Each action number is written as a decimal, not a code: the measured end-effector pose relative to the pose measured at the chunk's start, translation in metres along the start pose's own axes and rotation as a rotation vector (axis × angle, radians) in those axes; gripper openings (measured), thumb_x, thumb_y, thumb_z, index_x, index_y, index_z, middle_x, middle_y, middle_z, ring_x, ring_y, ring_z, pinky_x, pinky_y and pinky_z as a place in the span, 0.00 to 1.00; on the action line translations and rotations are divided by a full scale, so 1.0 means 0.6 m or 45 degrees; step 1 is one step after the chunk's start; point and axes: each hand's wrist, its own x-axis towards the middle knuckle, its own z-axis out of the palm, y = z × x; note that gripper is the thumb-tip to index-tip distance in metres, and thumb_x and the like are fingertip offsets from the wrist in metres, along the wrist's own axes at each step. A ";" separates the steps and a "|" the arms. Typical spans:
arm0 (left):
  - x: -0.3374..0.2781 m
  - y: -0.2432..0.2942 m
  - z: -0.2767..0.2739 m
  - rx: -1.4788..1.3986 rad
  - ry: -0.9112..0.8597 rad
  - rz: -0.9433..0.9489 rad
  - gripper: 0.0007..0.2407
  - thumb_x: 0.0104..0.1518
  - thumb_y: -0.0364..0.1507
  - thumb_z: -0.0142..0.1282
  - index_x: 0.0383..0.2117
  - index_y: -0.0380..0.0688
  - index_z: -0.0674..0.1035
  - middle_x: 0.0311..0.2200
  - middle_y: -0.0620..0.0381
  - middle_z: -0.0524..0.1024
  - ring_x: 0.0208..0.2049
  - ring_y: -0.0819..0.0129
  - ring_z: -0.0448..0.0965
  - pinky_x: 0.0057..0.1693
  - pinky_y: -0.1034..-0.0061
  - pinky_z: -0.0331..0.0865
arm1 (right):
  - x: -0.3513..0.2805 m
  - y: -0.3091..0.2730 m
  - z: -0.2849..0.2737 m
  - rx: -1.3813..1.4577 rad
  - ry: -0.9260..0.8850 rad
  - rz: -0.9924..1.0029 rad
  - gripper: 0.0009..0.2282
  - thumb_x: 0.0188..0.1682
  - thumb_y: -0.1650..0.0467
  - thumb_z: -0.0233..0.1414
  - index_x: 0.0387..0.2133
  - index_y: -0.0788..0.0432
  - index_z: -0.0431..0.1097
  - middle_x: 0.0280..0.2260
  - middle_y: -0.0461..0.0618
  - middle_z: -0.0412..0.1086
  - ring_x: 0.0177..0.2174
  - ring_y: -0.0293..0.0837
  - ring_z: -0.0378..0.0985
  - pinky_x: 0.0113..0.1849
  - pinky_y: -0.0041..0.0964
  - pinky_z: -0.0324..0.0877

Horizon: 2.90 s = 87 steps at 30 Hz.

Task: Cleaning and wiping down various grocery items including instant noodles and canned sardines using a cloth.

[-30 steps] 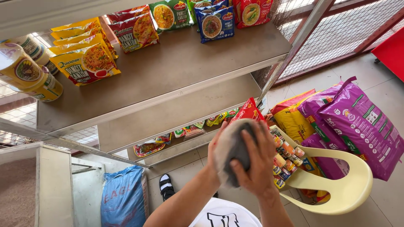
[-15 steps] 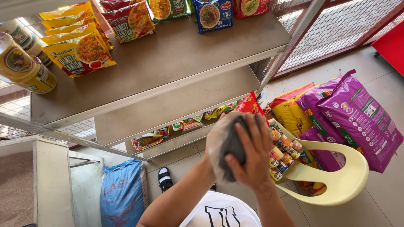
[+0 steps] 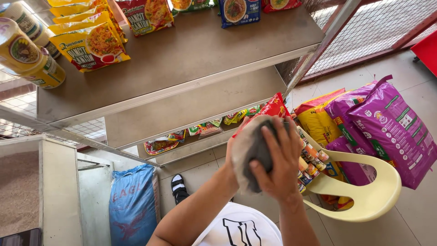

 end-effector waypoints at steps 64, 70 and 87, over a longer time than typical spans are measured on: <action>0.007 0.023 0.016 -0.214 0.320 -0.272 0.30 0.70 0.52 0.36 0.69 0.42 0.65 0.66 0.47 0.66 0.65 0.53 0.68 0.71 0.60 0.60 | -0.024 0.073 -0.012 0.166 -0.082 0.176 0.27 0.60 0.58 0.40 0.66 0.64 0.56 0.71 0.65 0.48 0.71 0.69 0.45 0.68 0.59 0.43; -0.013 -0.046 -0.038 0.078 0.565 -0.337 0.27 0.68 0.50 0.34 0.70 0.54 0.65 0.67 0.58 0.67 0.66 0.62 0.67 0.71 0.62 0.59 | 0.006 0.065 -0.023 0.285 0.098 0.373 0.29 0.61 0.55 0.40 0.67 0.64 0.57 0.70 0.63 0.54 0.69 0.66 0.54 0.68 0.56 0.49; -0.008 -0.033 -0.036 0.073 0.554 -0.320 0.28 0.67 0.52 0.31 0.70 0.56 0.63 0.69 0.57 0.63 0.67 0.62 0.65 0.72 0.59 0.56 | 0.014 0.021 -0.033 -0.004 -0.086 0.261 0.29 0.56 0.56 0.46 0.66 0.62 0.60 0.69 0.62 0.55 0.65 0.71 0.55 0.65 0.61 0.51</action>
